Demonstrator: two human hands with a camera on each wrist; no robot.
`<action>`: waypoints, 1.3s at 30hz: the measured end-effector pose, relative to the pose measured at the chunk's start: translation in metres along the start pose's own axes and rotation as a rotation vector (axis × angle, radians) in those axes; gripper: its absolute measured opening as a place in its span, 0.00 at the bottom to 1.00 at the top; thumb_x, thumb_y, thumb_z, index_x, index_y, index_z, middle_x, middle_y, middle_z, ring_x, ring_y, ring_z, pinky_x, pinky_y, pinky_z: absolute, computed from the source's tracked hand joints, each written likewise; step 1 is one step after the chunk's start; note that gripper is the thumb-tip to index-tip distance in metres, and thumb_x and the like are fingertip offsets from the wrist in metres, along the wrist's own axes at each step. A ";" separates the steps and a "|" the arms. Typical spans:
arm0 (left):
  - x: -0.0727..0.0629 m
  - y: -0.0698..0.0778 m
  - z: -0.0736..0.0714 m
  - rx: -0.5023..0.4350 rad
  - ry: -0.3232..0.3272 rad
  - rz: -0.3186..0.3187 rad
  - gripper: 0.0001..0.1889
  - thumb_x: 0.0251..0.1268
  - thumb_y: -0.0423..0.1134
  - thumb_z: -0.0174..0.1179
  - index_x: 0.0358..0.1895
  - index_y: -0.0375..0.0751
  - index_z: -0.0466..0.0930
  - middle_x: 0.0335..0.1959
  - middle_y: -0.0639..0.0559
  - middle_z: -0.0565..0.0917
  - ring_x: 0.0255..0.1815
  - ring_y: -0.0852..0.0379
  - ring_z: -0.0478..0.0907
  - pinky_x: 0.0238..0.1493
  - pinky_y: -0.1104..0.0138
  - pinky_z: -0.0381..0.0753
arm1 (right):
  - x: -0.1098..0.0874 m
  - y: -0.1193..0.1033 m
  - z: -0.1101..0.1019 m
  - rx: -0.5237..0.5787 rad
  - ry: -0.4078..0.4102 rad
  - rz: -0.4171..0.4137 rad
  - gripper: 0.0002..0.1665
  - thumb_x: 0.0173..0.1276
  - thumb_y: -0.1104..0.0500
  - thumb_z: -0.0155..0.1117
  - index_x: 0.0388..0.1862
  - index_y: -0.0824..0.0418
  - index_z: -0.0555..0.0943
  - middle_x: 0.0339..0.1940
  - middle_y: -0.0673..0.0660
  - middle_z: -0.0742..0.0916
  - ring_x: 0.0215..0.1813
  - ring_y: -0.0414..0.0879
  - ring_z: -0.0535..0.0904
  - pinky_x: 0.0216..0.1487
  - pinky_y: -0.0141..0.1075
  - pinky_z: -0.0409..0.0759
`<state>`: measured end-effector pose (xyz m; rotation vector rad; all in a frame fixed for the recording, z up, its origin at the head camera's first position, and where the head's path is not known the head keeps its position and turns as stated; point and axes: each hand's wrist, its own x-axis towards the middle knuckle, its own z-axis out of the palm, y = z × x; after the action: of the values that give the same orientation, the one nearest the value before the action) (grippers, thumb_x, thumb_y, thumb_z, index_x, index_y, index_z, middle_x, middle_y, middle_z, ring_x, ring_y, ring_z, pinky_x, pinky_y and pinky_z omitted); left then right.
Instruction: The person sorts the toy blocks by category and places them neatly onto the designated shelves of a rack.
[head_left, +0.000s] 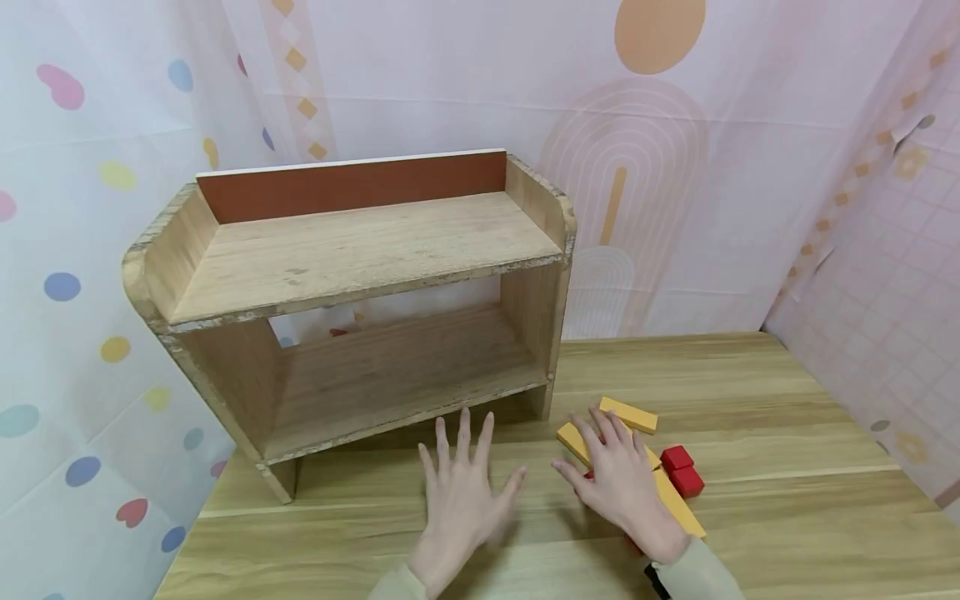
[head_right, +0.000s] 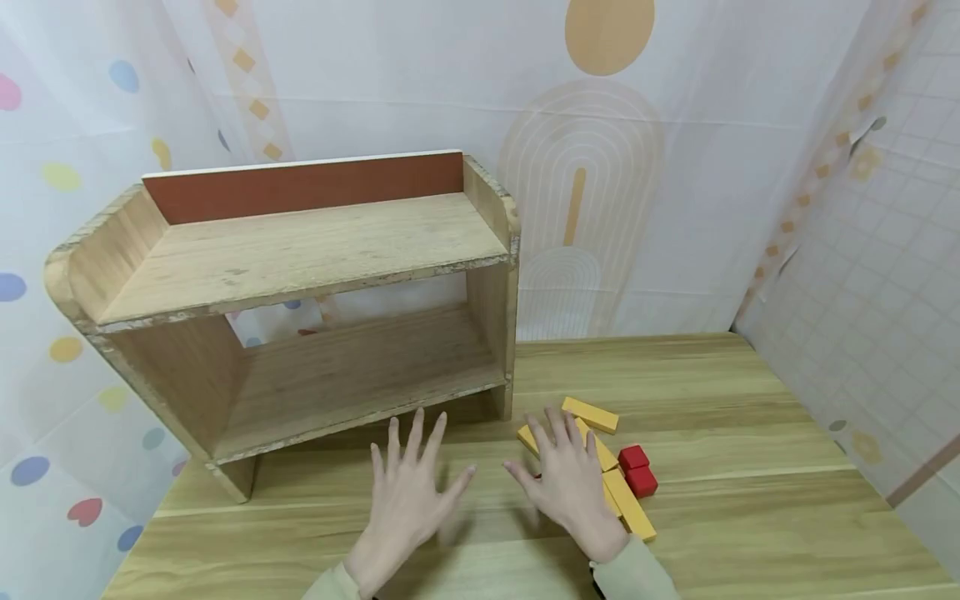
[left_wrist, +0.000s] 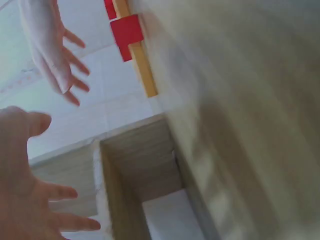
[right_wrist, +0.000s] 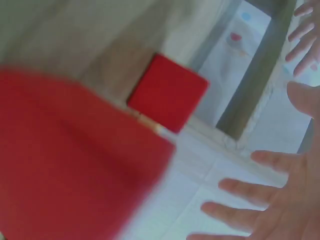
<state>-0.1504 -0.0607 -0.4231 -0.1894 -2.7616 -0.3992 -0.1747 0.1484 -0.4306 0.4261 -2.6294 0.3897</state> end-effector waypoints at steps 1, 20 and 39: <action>0.001 -0.001 -0.003 -0.004 0.033 0.012 0.38 0.60 0.64 0.52 0.70 0.46 0.63 0.70 0.37 0.65 0.70 0.28 0.59 0.63 0.34 0.61 | 0.002 0.002 -0.002 0.015 0.014 -0.009 0.37 0.56 0.40 0.68 0.61 0.57 0.75 0.61 0.65 0.79 0.60 0.63 0.76 0.54 0.62 0.74; 0.023 -0.082 -0.130 -0.205 0.903 -0.031 0.12 0.61 0.32 0.59 0.47 0.31 0.81 0.42 0.34 0.85 0.39 0.37 0.80 0.45 0.57 0.77 | 0.061 0.113 -0.042 0.294 -0.300 -0.035 0.22 0.69 0.58 0.59 0.58 0.68 0.75 0.56 0.68 0.82 0.56 0.64 0.78 0.53 0.57 0.76; 0.011 -0.155 -0.159 -0.328 0.862 -0.398 0.21 0.60 0.33 0.59 0.57 0.29 0.73 0.49 0.34 0.82 0.32 0.94 0.61 0.32 0.96 0.61 | 0.070 0.170 -0.014 0.636 -0.540 0.041 0.26 0.65 0.63 0.61 0.59 0.75 0.71 0.54 0.74 0.80 0.55 0.65 0.79 0.48 0.38 0.82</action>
<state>-0.1382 -0.2543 -0.3143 0.3797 -1.8562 -0.8083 -0.2901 0.2919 -0.4199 0.7639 -2.9756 1.2966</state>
